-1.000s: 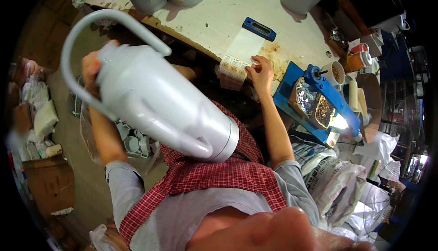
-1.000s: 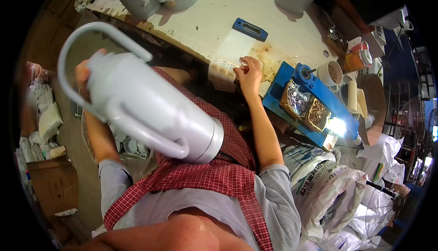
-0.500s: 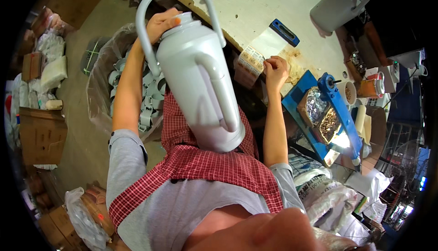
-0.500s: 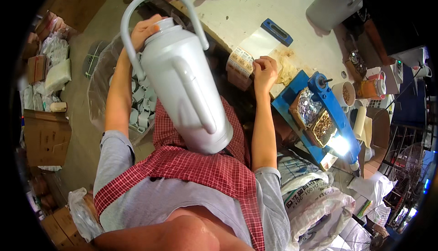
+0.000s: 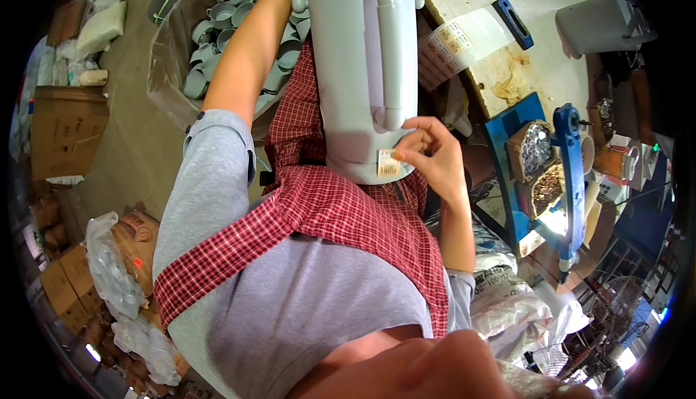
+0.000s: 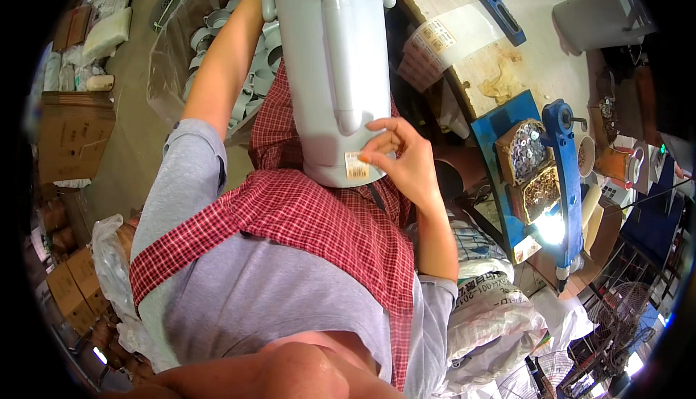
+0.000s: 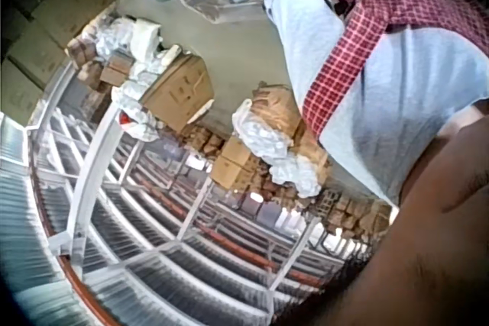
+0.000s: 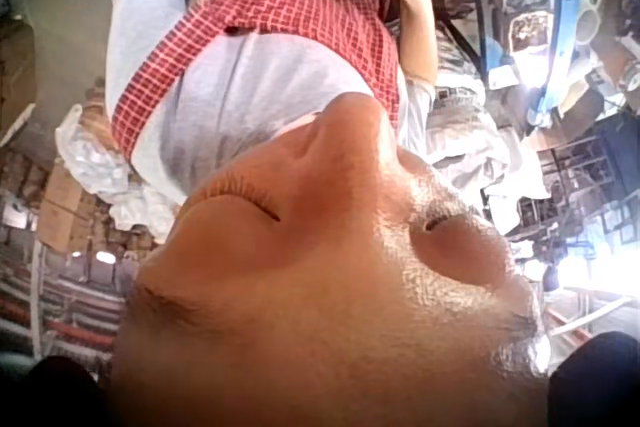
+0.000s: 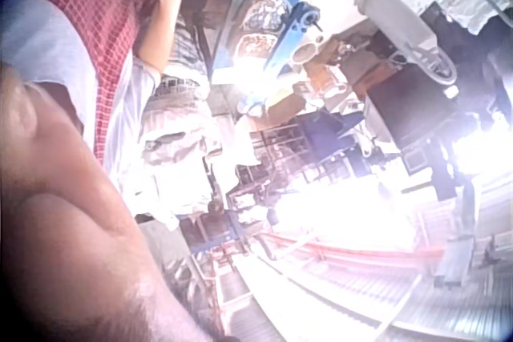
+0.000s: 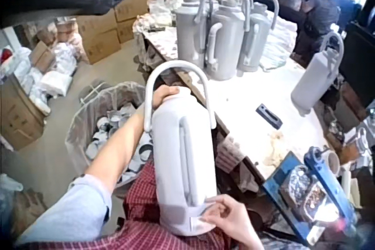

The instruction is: The person assembles white plastic water containers by hand. They pick up a container body, insert a handle, and secure it with a small metal fastener using a blue manual press tool. The person repeats this process for multiple containers, placing the finished units on a nearby table.

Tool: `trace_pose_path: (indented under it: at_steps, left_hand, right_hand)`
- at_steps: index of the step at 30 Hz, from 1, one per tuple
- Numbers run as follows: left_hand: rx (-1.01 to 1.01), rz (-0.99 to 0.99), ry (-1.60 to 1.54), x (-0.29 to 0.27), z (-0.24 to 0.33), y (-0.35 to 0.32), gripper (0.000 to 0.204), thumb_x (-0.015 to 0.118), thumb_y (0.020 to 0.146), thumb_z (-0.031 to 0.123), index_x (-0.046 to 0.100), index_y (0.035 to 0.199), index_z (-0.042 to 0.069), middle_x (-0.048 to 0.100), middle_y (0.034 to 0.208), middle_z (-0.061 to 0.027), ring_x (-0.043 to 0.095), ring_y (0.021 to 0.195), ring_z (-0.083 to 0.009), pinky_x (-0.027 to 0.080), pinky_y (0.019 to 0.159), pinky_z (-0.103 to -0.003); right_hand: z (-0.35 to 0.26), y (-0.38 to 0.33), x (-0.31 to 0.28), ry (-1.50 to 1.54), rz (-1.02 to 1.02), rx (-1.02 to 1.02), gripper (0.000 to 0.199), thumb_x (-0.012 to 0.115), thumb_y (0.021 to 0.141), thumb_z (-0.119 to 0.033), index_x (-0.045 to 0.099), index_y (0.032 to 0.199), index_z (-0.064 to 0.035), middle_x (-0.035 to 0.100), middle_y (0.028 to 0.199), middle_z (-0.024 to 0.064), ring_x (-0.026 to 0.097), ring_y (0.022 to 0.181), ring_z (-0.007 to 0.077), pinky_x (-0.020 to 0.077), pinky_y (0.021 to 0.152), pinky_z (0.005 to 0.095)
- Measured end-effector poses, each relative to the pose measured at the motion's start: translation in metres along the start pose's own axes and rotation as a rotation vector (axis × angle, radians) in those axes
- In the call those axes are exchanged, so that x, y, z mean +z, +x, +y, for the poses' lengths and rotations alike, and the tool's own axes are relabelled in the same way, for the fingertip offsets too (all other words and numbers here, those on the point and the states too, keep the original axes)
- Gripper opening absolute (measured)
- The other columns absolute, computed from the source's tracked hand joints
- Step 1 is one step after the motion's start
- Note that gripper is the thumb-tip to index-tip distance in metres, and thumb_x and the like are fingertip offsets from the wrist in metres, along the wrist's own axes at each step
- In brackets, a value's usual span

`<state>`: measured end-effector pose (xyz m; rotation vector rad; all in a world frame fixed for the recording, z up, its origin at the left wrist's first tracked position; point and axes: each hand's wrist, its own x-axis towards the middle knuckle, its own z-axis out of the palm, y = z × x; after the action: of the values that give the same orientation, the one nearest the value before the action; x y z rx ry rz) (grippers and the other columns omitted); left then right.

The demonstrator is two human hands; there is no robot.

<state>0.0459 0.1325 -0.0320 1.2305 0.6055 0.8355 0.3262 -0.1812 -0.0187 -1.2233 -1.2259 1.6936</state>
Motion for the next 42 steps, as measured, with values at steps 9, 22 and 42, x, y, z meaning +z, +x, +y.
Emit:
trace_pose_path:
  at_steps: [9,22,42]
  left_hand:
    - [0.029,-0.034,0.024,0.001,0.002,0.002,0.035,0.049,0.096,0.026,0.065,0.105,-0.004,0.069,0.096,-0.0101,0.066,0.087,-0.0164,0.051,0.082,-0.029]
    - [0.049,-0.130,-0.023,-0.008,-0.003,0.006,0.033,0.049,0.096,0.025,0.064,0.104,-0.003,0.068,0.094,-0.0086,0.064,0.086,-0.0145,0.051,0.082,-0.028]
    - [0.333,0.354,0.322,-0.056,0.174,-0.002,0.032,0.060,0.093,0.028,0.072,0.098,-0.001,0.070,0.095,-0.0054,0.063,0.083,-0.0116,0.051,0.074,-0.027]
  right_hand:
    - [-0.006,0.015,0.016,-0.055,0.134,-0.089,0.032,0.077,0.075,0.002,0.062,0.103,0.0031,0.072,0.081,0.0087,0.067,0.074,0.0087,0.0501,0.070,0.0221]
    - [-0.013,0.012,0.027,-0.220,0.222,-0.106,0.032,0.076,0.075,0.002,0.062,0.104,0.0044,0.072,0.079,0.0077,0.067,0.075,0.0091,0.0508,0.071,0.0225]
    - [0.048,-0.068,-0.073,-0.982,0.654,-0.255,0.060,0.070,0.085,-0.022,0.050,0.139,-0.0033,0.055,0.138,0.0155,0.052,0.126,0.0334,0.0347,0.110,0.0443]
